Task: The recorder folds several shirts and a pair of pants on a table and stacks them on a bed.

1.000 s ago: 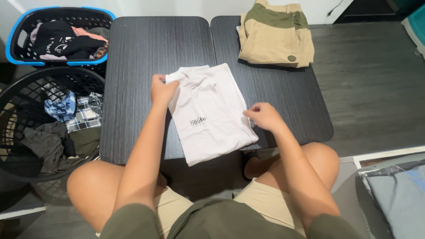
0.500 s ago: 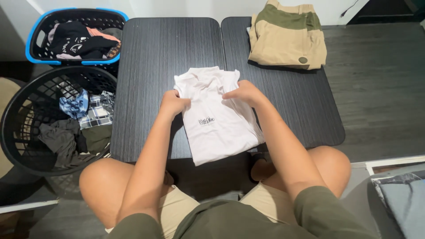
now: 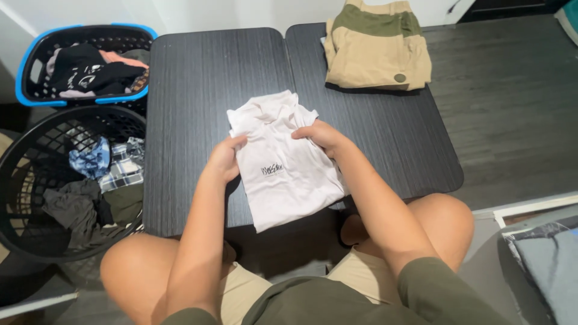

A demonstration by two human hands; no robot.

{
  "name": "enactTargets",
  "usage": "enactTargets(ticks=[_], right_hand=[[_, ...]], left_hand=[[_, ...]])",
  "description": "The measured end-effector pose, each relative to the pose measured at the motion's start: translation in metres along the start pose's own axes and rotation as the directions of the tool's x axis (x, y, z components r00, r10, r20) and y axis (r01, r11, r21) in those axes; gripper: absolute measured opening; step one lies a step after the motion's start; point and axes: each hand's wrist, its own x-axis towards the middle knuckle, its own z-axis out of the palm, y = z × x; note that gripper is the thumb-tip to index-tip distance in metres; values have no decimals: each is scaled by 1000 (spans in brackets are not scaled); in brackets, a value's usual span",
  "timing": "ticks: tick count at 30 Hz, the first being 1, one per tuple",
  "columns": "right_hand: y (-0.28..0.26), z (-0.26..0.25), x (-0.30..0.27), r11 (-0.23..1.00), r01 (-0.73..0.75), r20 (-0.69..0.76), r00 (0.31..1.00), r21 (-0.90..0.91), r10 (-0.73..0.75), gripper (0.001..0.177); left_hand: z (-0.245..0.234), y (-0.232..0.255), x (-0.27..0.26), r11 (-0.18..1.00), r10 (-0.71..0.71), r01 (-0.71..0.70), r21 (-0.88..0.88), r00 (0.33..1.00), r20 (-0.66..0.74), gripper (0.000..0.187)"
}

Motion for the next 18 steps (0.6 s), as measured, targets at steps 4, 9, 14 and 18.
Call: enactTargets(ticks=[4,9,14,18], right_hand=[[11,-24,-31,970,190,8,981,154,-193,57],[8,-58,-129,806,486,-123,872,338,-474,66],[35,-102,-242,690,659,-301,751,299,-587,64],[68,-130,-333,644,743,-522,628,181,-577,65]], left_hand=[[42,16,-27,998,59,-58,-9,983,173,47],[137,32,-63,988,26,-93,125,889,456,56],[220,4,-70,975,-139,-7,220,757,639,57],[291,-35,-70,935,-309,68,348,640,704,55]])
